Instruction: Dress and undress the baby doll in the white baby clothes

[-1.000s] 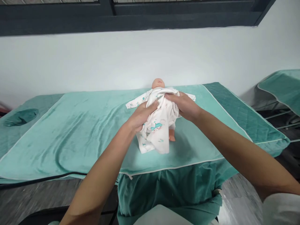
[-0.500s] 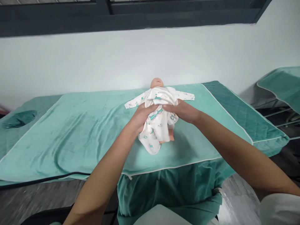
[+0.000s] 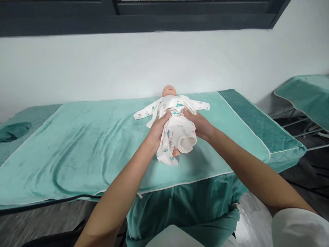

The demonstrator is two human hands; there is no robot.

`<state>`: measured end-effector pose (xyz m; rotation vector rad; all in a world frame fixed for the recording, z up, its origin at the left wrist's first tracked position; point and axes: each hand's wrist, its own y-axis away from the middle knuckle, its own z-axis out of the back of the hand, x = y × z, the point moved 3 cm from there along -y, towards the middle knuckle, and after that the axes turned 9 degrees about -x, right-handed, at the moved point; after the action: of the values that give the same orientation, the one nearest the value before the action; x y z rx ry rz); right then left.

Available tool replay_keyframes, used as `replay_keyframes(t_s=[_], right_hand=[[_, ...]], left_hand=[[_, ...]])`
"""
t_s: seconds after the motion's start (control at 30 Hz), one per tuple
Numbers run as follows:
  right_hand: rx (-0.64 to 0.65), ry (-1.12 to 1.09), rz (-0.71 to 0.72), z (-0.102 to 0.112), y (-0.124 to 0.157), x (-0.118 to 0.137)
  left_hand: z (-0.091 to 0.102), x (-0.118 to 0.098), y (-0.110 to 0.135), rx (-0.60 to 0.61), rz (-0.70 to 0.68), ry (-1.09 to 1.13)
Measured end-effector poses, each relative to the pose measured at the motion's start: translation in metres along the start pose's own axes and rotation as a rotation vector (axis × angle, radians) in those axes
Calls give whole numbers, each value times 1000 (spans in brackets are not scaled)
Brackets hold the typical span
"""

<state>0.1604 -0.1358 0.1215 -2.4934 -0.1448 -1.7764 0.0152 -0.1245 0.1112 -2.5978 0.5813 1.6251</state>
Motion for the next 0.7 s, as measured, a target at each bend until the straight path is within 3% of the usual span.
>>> replay_keyframes(t_s=[0.13, 0.27, 0.33, 0.5, 0.7], right_hand=[[-37, 59, -142, 31, 23, -26], [-137, 90, -280, 54, 54, -64], [-174, 139, -314, 58, 67, -80], [-284, 470, -244, 62, 79, -101], [-347, 778, -110, 62, 72, -111]], left_hand=[[10, 20, -5, 36, 123, -40], [16, 41, -7, 57, 225, -289], [15, 46, -7, 113, 175, -518], [7, 48, -4, 258, -135, -1139], [2, 49, -1, 307, -148, -1280]])
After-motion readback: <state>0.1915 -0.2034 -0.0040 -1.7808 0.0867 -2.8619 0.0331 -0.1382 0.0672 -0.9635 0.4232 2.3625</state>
